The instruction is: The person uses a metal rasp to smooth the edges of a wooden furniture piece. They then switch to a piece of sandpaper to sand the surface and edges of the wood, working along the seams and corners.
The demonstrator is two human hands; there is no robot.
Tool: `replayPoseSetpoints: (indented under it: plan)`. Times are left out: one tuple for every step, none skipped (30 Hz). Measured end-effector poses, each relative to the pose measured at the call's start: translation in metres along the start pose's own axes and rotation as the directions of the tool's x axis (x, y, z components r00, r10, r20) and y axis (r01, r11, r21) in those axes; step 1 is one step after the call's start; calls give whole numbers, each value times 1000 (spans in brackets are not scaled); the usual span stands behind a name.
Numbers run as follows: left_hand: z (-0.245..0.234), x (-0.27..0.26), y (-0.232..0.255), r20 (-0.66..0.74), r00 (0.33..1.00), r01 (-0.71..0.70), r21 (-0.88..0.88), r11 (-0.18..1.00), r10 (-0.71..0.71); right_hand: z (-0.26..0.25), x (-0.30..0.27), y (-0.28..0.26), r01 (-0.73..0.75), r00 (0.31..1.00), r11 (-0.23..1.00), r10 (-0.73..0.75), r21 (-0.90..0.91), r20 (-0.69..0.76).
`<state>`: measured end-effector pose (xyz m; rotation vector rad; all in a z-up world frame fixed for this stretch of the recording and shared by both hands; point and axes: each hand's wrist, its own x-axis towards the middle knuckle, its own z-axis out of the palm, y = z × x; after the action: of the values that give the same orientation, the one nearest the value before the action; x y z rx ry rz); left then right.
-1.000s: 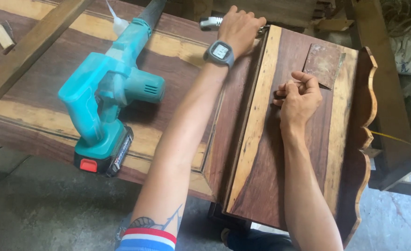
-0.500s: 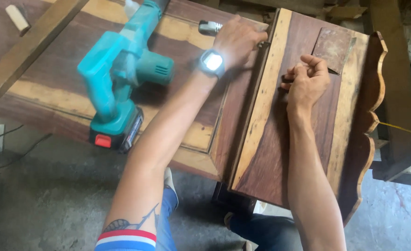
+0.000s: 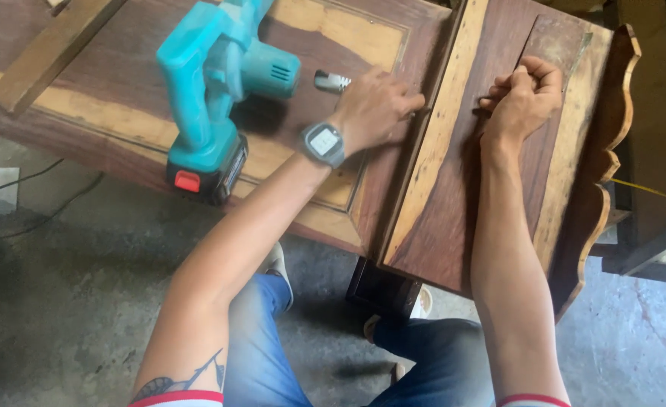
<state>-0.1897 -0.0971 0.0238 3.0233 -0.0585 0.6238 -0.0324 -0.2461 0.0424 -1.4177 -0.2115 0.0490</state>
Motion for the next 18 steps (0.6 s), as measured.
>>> replayPoseSetpoints:
  plan:
    - [-3, -6, 5, -1, 1000, 2, 2, 1000, -2, 0, 0, 0, 0, 1000, 1000, 0, 1, 3]
    - [-7, -12, 10, 25, 1000, 5, 11, 1000, -6, 0, 0, 0, -2, 1000, 1000, 2, -8, -8]
    - [-10, -18, 15, 48, 999, 11, 21, 1000, -12, 0, 0, -1, -2, 1000, 1000, 2, -18, -17]
    - [-12, -22, 19, 46, 999, 16, 23, 1000, -17, 0, -1, 1, -1, 1000, 1000, 1, -18, -11]
    - [-14, -26, 22, 65, 998, 10, 28, 1000, -12, 0, -1, 2, 27, 1000, 999, -27, -26, -1]
    - [-16, -28, 26, 84, 996, 4, 33, 999, -7, -1, -1, 3, 55, 998, 998, -55, -33, 10]
    - [-18, -33, 29, 81, 997, 4, 33, 999, -7, -1, -1, 4, 58, 998, 998, -58, -33, 11]
    - [-20, -37, 31, 90, 996, 2, 23, 1000, -4, -2, -1, 5, 82, 996, 996, -81, -20, 28]
    - [-22, -42, 35, 101, 995, 3, 10, 1000, -3, -3, -3, 7, 102, 994, 995, -101, -9, 46]
    - [-24, -46, 37, 101, 995, 5, 7, 1000, -6, -4, -1, 8, 101, 994, 995, -101, -12, 48]
    - [-24, -52, 40, 106, 994, -10, 26, 1000, 7, -6, -1, 11, 132, 988, 991, -132, 5, 76]
    - [-25, -57, 42, 111, 994, -25, 46, 999, 20, -9, -1, 15, 162, 981, 987, -163, 23, 104]
    - [-28, -62, 47, 111, 994, -21, 45, 999, 16, -11, 0, 17, 161, 981, 987, -162, 22, 108]
    - [-31, -67, 51, 102, 995, -19, 12, 1000, 18, -12, 0, 19, 127, 984, 991, -132, 53, 121]
    - [-35, -71, 54, 91, 996, -21, -20, 1000, 23, -14, 1, 20, 95, 985, 992, -105, 84, 133]
    - [-36, -75, 57, 89, 996, -21, -20, 1000, 22, -17, 0, 19, 97, 985, 992, -108, 84, 135]
    - [-36, -79, 59, 120, 993, -14, -28, 1000, 17, -19, -2, 19, 97, 978, 991, -111, 90, 175]
    - [-36, -83, 62, 151, 988, -8, -36, 999, 13, -21, -3, 19, 96, 970, 991, -115, 97, 215]
